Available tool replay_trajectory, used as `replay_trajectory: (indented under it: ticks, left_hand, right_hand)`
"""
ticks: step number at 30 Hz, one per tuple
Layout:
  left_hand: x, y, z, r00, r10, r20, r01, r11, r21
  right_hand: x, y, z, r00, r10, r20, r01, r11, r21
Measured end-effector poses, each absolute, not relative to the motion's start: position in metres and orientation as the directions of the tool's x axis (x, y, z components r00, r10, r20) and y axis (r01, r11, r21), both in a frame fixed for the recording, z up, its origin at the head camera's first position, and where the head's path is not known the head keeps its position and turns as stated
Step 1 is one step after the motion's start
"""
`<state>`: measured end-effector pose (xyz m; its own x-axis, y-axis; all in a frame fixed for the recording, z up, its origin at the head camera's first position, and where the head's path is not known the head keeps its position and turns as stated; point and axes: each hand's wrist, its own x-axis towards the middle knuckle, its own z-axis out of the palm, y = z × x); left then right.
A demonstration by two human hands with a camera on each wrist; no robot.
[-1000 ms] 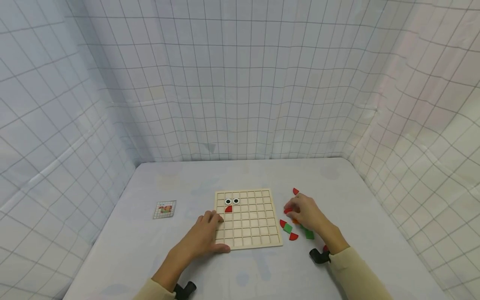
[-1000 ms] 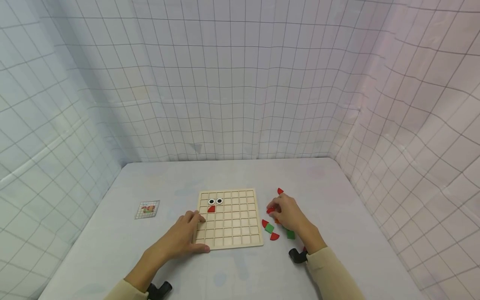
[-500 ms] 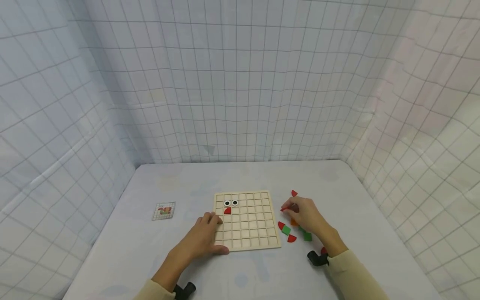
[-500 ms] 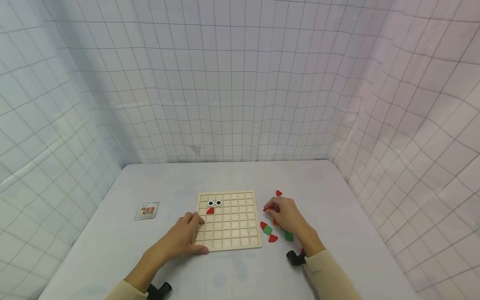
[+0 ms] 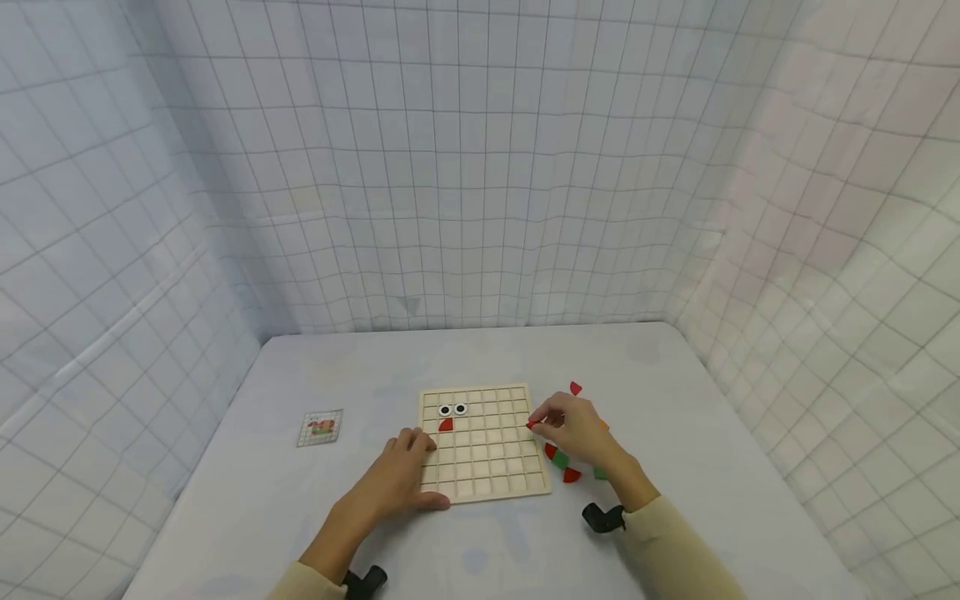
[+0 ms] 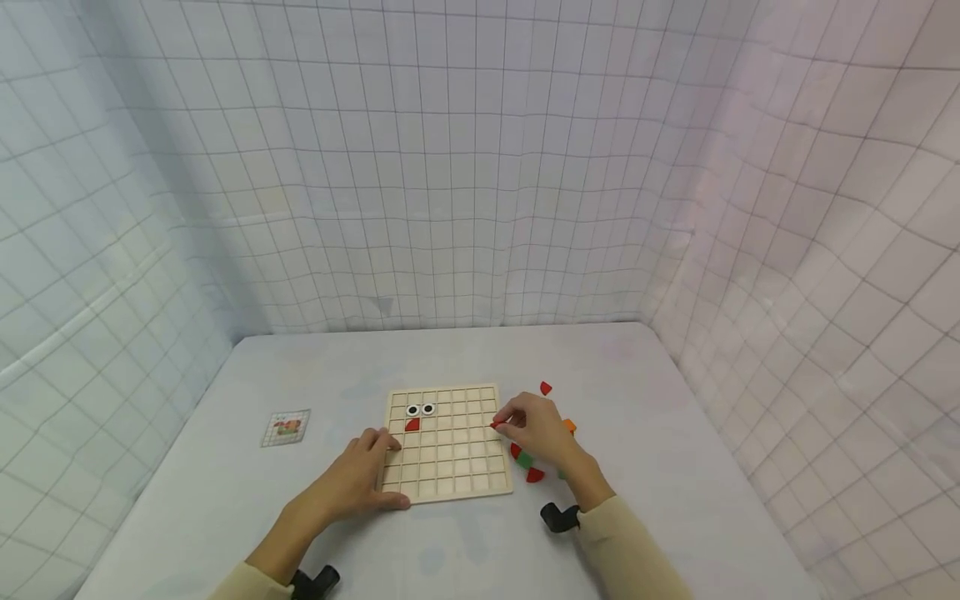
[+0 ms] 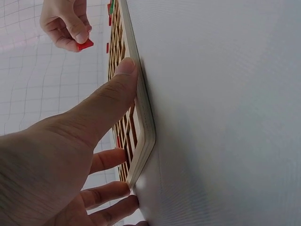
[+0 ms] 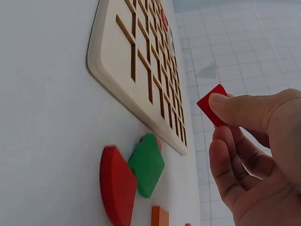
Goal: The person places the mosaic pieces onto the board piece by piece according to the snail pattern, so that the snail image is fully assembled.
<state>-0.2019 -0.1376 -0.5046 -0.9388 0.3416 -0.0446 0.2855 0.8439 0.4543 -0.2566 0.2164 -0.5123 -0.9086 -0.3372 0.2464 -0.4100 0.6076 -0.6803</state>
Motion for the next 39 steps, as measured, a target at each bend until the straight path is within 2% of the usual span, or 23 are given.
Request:
replay_trajectory:
  ticks: [5,18,39]
  left_hand:
    - [-0.201,-0.138,-0.507,-0.936,0.348,-0.044,0.291,0.84,0.459]
    - [-0.207,-0.142,-0.508,-0.929,0.365,-0.057,0.301,0.839,0.454]
    - [-0.204,-0.137,-0.502,-0.917,0.391,-0.079,0.319,0.838,0.442]
  right_hand:
    - [-0.259,0.197,-0.512,-0.896,-0.379,0.232,-0.423,0.565,-0.709]
    - [-0.279,0.149,-0.514,-0.886,-0.424,0.185,-0.415,0.553,-0.722]
    - [-0.297,0.115,-0.524,-0.885,-0.429,0.184,-0.417,0.551,-0.723]
